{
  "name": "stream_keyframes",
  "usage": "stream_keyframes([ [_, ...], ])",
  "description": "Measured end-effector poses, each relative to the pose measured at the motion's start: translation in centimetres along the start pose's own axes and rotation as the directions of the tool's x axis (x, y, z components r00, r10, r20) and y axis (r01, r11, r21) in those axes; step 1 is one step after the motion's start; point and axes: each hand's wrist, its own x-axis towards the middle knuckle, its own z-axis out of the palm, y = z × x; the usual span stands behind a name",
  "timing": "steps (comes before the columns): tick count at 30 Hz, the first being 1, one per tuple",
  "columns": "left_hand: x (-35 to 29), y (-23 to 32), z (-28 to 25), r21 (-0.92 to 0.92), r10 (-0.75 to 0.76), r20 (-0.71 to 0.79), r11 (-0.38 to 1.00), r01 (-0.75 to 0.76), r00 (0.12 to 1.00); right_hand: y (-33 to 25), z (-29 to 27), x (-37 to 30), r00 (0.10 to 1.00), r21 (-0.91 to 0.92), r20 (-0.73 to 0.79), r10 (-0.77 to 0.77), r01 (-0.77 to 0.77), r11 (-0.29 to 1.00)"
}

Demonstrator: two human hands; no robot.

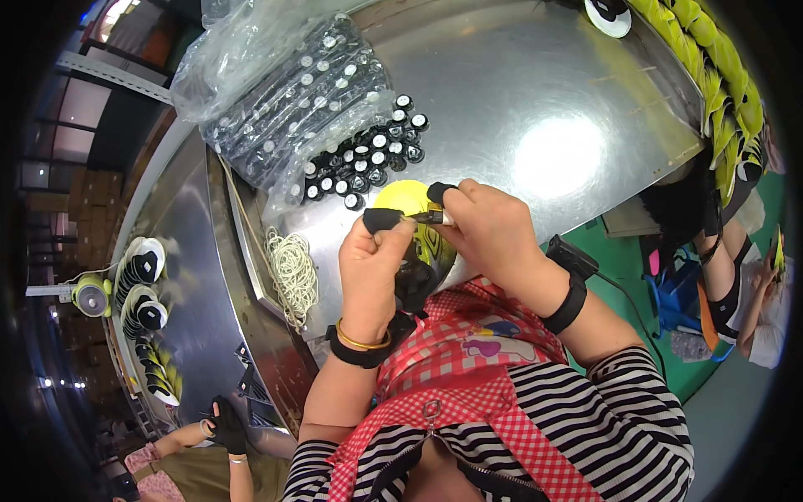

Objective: Attaching black components to yellow shoe uppers using a small tool.

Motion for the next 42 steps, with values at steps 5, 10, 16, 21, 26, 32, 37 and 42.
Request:
stream_keyframes([
  [5, 0.2, -0.1, 0.0, 0.047, 0.008, -0.033, 0.999, -0.006, 0.999, 1.7, -0.4, 0.7, 0.983, 0.079, 0.016, -0.181, 0.179, 0.981],
  [10, 0.1, 0.3, -0.1, 0.163, 0.027, 0.002, 0.986, -0.027, 1.0, 1.1, -0.8, 1.6, 0.995, 0.041, 0.016, -0.094, 0.094, 0.995],
  [16, 0.0, 0.7, 0.2, 0.234, -0.014, -0.006, 0.972, 0.015, 1.0, 1.7, -0.2, 1.9, 0.961, 0.125, -0.091, -0.262, 0.272, 0.954],
  [21, 0.2, 0.3, 0.0, 0.293, 0.006, -0.005, 0.956, -0.004, 1.0, 2.1, -0.1, 1.4, 0.981, 0.193, 0.125, -0.151, 0.125, 0.973],
  [26, 0.2, -0.5, -0.5, 0.198, 0.008, 0.013, 0.98, -0.01, 1.0, 3.9, 0.6, 2.2, 0.977, -0.045, -0.14, -0.161, 0.156, 0.987],
  [32, 0.3, -1.3, -1.0, 0.442, 0.036, 0.129, 0.893, -0.09, 0.991, 7.3, 1.9, 3.0, 0.948, -0.082, -0.178, -0.264, 0.253, 0.964],
  [37, 1.1, -1.2, -1.6, 0.455, 0.274, -0.021, 0.859, -0.234, 0.962, 5.2, 2.1, 1.0, 0.975, 0.283, 0.07, 0.212, -0.223, 0.933],
  [42, -0.2, -0.6, 0.3, 0.674, 0.544, 0.133, 0.563, -0.478, 0.828, -1.4, 1.4, -0.7, 0.925, 0.8, 0.204, 0.322, -0.347, 0.49],
])
